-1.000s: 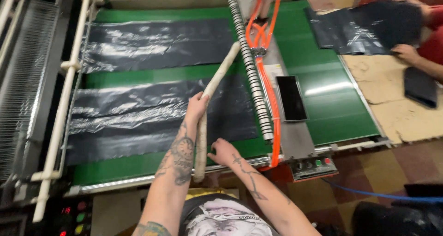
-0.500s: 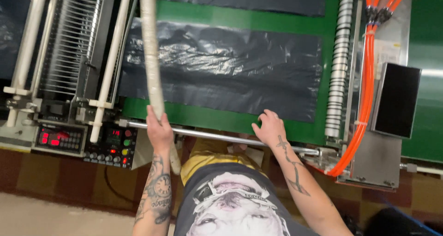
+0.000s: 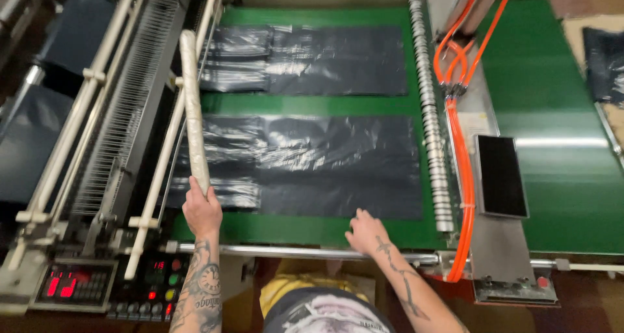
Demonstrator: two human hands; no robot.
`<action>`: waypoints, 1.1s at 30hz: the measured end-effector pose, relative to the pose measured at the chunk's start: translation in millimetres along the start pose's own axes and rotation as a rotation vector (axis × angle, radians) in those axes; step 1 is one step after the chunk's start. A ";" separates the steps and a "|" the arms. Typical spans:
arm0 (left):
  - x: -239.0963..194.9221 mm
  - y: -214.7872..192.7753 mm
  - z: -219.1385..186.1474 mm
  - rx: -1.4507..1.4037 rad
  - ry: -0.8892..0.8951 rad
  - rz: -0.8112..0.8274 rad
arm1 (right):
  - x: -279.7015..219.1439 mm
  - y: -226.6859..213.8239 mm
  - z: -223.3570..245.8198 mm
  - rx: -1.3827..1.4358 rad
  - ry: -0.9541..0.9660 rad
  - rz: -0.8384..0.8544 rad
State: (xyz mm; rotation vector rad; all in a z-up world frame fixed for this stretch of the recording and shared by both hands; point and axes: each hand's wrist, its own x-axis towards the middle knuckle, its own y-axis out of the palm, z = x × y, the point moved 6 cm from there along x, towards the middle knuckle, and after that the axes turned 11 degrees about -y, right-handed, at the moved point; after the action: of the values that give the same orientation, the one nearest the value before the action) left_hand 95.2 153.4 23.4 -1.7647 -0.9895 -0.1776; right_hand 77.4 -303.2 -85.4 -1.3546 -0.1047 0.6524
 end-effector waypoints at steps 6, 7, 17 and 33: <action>14.4 65.8 -131.3 -0.113 -0.042 0.327 | -15.7 1.7 -0.9 0.037 0.032 -0.007; 7.6 84.9 -161.3 -0.162 -0.133 0.506 | -18.5 -0.7 0.3 0.078 0.028 -0.038; -43.3 93.2 -309.5 -0.931 -0.219 1.334 | -37.5 -69.9 27.8 0.281 0.217 -0.160; -106.0 -59.5 45.0 -0.548 -0.064 0.587 | -20.6 -51.0 28.1 0.197 0.190 -0.069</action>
State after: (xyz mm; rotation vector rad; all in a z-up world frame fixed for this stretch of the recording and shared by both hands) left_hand -29.0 140.8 -11.4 -2.5004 -0.4433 -0.0133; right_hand 67.4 -292.3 -25.5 -1.2102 0.0639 0.4611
